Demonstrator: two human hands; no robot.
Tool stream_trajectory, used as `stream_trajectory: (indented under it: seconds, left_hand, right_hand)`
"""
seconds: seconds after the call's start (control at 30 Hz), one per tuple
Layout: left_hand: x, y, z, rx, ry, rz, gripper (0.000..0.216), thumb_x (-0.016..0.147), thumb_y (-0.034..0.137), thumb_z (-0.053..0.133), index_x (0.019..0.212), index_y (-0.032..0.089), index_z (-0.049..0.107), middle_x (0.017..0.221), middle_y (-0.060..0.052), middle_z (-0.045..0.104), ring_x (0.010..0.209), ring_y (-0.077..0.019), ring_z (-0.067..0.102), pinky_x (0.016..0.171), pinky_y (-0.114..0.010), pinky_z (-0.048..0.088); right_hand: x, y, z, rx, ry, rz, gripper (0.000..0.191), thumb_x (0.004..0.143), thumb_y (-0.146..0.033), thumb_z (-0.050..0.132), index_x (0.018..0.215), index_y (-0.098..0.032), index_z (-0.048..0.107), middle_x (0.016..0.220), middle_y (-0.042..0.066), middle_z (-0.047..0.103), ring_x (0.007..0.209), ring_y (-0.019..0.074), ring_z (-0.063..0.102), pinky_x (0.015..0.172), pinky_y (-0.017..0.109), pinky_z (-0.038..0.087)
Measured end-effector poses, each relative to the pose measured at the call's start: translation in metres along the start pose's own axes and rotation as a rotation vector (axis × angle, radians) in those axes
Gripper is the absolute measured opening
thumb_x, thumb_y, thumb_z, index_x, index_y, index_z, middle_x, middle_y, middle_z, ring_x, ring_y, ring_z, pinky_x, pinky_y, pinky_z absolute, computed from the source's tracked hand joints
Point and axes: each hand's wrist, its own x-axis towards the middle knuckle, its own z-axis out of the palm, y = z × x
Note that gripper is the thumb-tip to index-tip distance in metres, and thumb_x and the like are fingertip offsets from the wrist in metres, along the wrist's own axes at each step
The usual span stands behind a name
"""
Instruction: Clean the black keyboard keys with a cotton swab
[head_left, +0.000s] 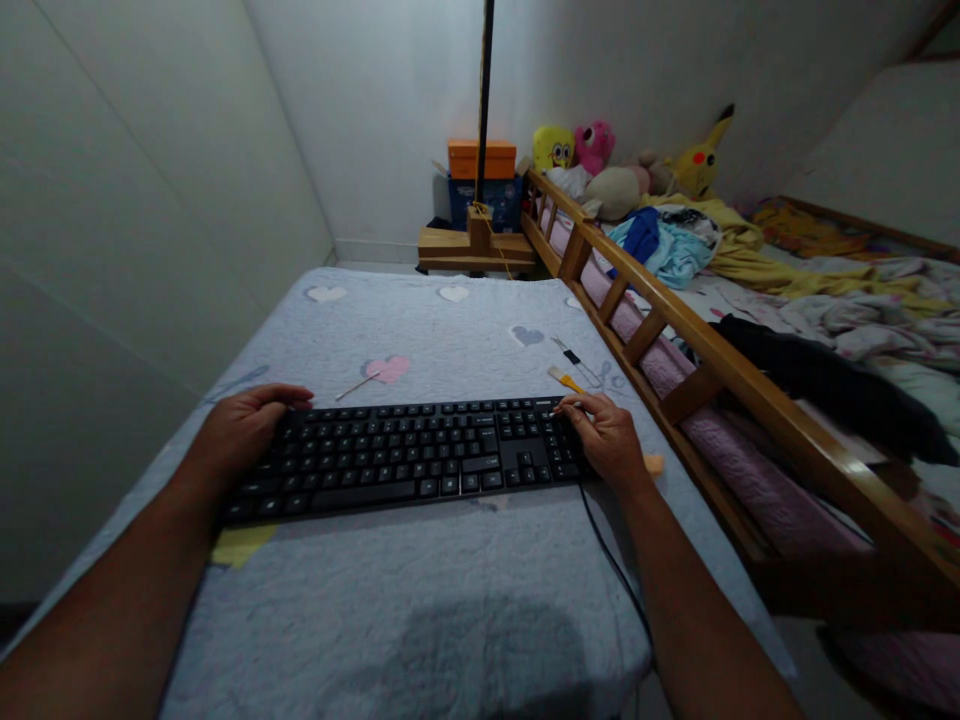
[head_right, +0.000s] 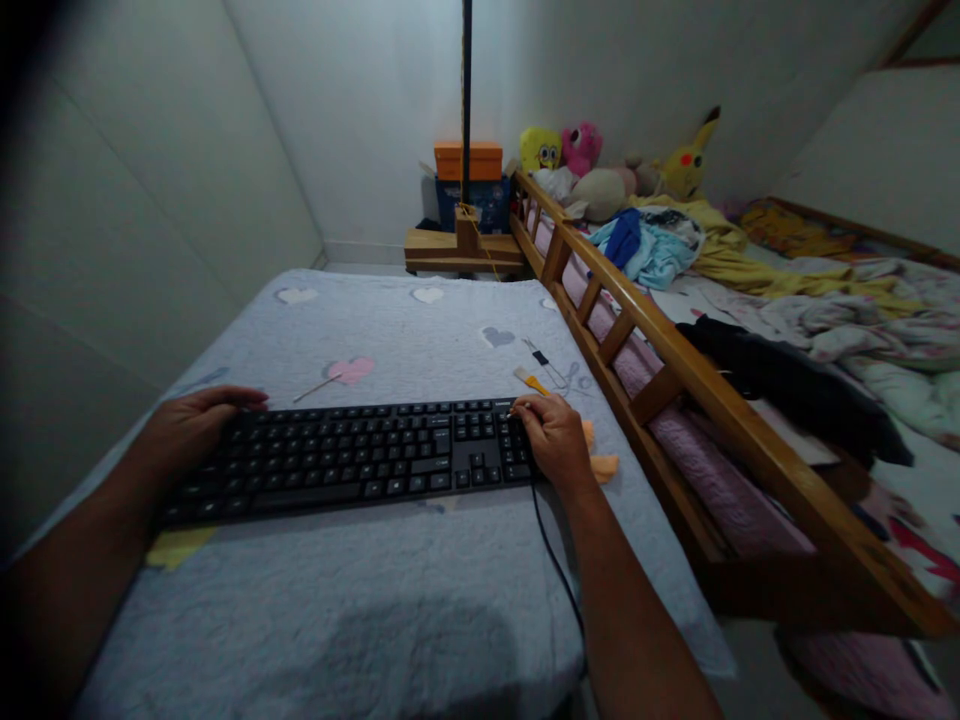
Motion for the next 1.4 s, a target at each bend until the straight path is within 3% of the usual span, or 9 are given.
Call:
stream_trajectory:
  seconds: [0.93, 1.4]
  left_hand:
    - [0.001, -0.003, 0.001, 0.003, 0.028, -0.016, 0.040, 0.063, 0.035, 0.052, 0.091, 0.021, 0.075, 0.099, -0.006, 0.080, 0.097, -0.0287, 0.071, 0.098, -0.042, 0.052]
    - [0.004, -0.007, 0.003, 0.003, 0.016, 0.003, 0.041, 0.063, 0.037, 0.051, 0.091, 0.020, 0.075, 0.102, -0.006, 0.079, 0.103, -0.0298, 0.069, 0.102, -0.043, 0.049]
  right_hand:
    - [0.002, 0.013, -0.005, -0.023, 0.089, 0.042, 0.024, 0.090, -0.036, 0.055, 0.083, -0.024, 0.074, 0.087, 0.007, 0.076, 0.091, 0.0267, 0.068, 0.085, 0.039, 0.049]
    - [0.001, 0.010, 0.001, 0.010, 0.016, 0.010, 0.023, 0.090, -0.037, 0.058, 0.084, -0.025, 0.076, 0.087, 0.006, 0.076, 0.091, 0.0261, 0.068, 0.084, 0.037, 0.050]
